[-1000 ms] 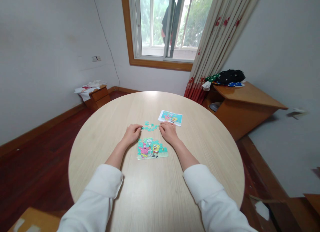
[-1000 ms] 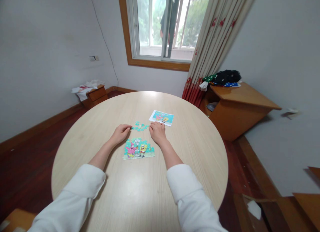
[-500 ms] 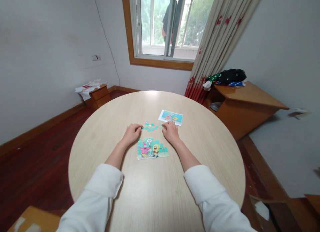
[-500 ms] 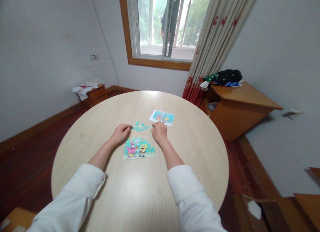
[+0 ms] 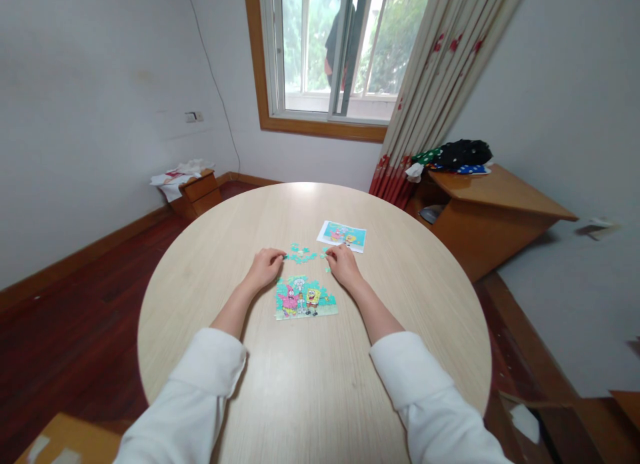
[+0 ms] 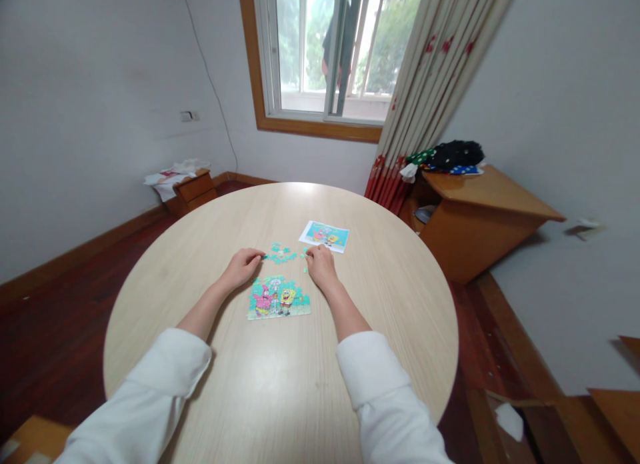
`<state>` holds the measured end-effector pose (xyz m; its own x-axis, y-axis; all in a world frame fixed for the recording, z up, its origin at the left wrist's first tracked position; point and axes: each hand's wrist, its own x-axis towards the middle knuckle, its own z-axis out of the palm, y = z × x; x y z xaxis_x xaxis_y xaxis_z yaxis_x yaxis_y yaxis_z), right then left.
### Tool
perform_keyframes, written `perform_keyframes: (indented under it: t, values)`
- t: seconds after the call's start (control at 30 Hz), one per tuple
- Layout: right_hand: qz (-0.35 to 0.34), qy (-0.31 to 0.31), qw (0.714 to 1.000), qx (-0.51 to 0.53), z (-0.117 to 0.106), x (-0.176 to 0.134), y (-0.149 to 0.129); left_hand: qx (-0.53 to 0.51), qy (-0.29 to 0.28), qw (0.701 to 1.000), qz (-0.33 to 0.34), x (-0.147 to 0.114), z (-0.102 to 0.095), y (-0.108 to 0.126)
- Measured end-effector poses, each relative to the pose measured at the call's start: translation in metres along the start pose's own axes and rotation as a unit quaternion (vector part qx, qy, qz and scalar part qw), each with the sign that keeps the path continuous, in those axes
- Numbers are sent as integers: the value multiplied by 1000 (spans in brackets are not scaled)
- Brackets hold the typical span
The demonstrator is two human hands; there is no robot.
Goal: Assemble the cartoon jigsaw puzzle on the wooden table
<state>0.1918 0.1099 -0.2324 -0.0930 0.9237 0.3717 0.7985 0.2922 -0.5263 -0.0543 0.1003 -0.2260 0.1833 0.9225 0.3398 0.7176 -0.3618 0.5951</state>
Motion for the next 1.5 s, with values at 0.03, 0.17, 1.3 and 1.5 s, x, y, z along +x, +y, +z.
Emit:
perform_keyframes:
  t: [0.03, 0.17, 1.3, 1.5]
  values:
    - [-2, -4, 1000, 5, 0, 0, 1, 0, 0, 1000, 0, 0, 0, 0]
    - [-4, 1, 1000, 28, -1, -1, 1, -2, 2, 1000, 2, 0, 1, -2]
    - [65, -40, 997, 31, -7, -4, -13, -154, 41, 985, -64, 0, -9, 7]
    - [92, -8, 972, 218, -9, -4, -29, -155, 36, 985, -64, 0, -10, 9]
